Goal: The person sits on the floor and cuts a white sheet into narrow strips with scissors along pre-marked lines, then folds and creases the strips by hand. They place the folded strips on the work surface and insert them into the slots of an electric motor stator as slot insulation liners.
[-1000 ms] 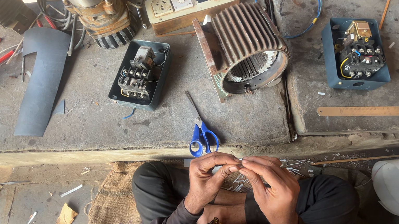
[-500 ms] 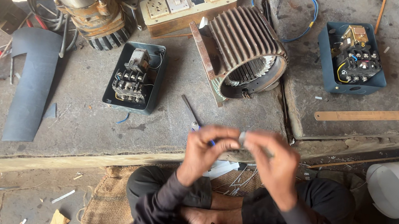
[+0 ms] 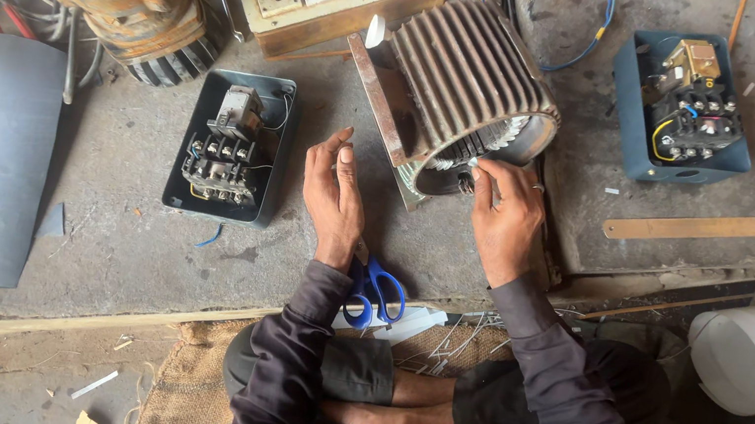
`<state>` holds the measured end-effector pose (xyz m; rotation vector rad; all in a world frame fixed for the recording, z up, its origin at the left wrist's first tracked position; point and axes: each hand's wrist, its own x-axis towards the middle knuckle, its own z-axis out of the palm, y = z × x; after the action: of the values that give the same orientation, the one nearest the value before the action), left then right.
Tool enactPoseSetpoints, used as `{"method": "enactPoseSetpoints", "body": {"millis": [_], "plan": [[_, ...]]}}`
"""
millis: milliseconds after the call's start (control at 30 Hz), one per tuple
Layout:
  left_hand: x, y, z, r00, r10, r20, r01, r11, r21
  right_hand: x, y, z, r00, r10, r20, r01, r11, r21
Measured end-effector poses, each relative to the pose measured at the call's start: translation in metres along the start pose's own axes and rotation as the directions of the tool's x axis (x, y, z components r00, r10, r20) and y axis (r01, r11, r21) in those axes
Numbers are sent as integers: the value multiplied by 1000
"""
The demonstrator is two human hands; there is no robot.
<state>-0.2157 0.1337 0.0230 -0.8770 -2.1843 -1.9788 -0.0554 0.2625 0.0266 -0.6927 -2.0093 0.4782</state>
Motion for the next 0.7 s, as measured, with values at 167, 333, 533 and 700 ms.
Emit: {"method": "enactPoseSetpoints", "body": {"millis": [167, 333, 533, 700], "plan": [[0, -4, 0, 1000, -18, 12, 19, 1000, -7, 0, 0, 4, 999, -46, -19, 44, 995, -93], [-2, -7, 1, 999, -47, 23, 47, 999, 11, 3, 2, 10, 998, -46, -48, 38, 989, -143], [-2, -9, 2, 999, -31, 37, 30, 999, 31, -1, 0, 17, 993, -41, -113, 20, 983, -182], [-3, -8, 2, 999, -5, 35, 5, 1000, 21, -4, -5, 23, 986, 56, -155, -86, 977, -195]]}}
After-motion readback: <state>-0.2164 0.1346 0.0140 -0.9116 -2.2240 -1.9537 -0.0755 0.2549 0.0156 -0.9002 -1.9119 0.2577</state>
